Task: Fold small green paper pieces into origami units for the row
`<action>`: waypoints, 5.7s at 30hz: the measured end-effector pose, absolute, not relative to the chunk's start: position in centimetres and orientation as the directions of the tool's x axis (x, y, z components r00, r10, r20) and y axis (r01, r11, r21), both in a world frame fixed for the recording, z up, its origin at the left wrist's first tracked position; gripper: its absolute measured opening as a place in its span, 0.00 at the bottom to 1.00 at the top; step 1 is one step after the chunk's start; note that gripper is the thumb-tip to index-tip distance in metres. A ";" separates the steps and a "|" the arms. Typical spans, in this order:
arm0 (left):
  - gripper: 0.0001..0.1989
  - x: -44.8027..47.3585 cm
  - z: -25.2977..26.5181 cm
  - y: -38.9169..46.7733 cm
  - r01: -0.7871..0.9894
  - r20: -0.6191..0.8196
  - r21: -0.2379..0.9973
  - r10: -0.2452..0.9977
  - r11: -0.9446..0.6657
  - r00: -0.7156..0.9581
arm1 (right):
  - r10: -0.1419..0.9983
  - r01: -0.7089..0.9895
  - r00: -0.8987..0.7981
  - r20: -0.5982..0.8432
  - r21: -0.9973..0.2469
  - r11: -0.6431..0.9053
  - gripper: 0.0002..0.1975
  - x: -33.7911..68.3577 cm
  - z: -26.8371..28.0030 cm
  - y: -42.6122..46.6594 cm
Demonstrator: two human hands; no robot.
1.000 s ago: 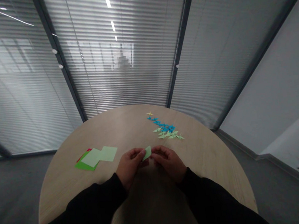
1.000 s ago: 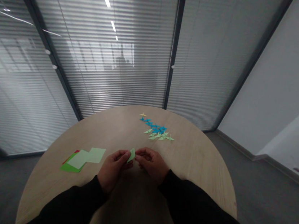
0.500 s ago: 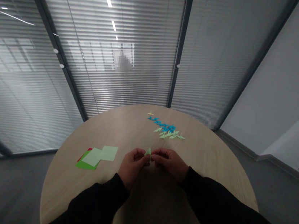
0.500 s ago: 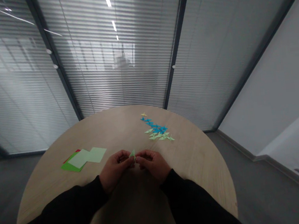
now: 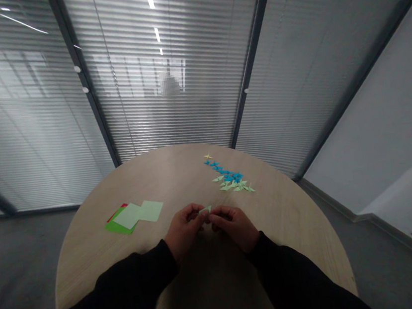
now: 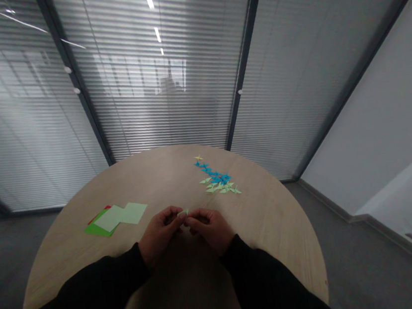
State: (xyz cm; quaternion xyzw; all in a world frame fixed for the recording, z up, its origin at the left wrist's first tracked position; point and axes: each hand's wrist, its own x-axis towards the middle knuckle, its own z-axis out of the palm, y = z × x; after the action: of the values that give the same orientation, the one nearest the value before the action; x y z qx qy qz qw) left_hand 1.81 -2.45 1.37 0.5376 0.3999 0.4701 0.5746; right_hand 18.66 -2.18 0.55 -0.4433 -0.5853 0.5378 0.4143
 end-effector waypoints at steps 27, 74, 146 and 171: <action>0.17 1.6 1.5 -2.5 0.059 0.061 0.996 0.986 -0.070 0.155 | 0.981 0.171 -0.185 0.062 -0.981 0.094 0.15 18.7 1.2 -2.3; 0.16 1.9 0.7 -2.6 -0.090 0.076 0.994 0.970 -0.057 0.229 | 0.994 0.058 -0.084 0.070 -0.995 0.075 0.14 18.2 0.6 -2.1; 0.21 2.1 0.6 -2.1 0.106 0.082 0.987 0.948 -0.120 0.307 | 0.984 0.046 -0.158 0.086 -0.994 0.094 0.13 19.8 0.9 -1.4; 0.22 2.0 1.1 -2.4 0.152 0.050 0.982 0.935 -0.109 0.351 | 0.990 -0.020 -0.140 0.017 -1.000 0.015 0.12 19.9 0.4 -1.2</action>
State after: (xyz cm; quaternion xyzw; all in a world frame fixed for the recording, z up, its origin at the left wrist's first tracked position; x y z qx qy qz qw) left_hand 2.00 -2.37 1.11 0.6403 0.4243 0.3802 0.5152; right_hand 19.87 -1.19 0.40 -0.4550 -0.5332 0.5344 0.4723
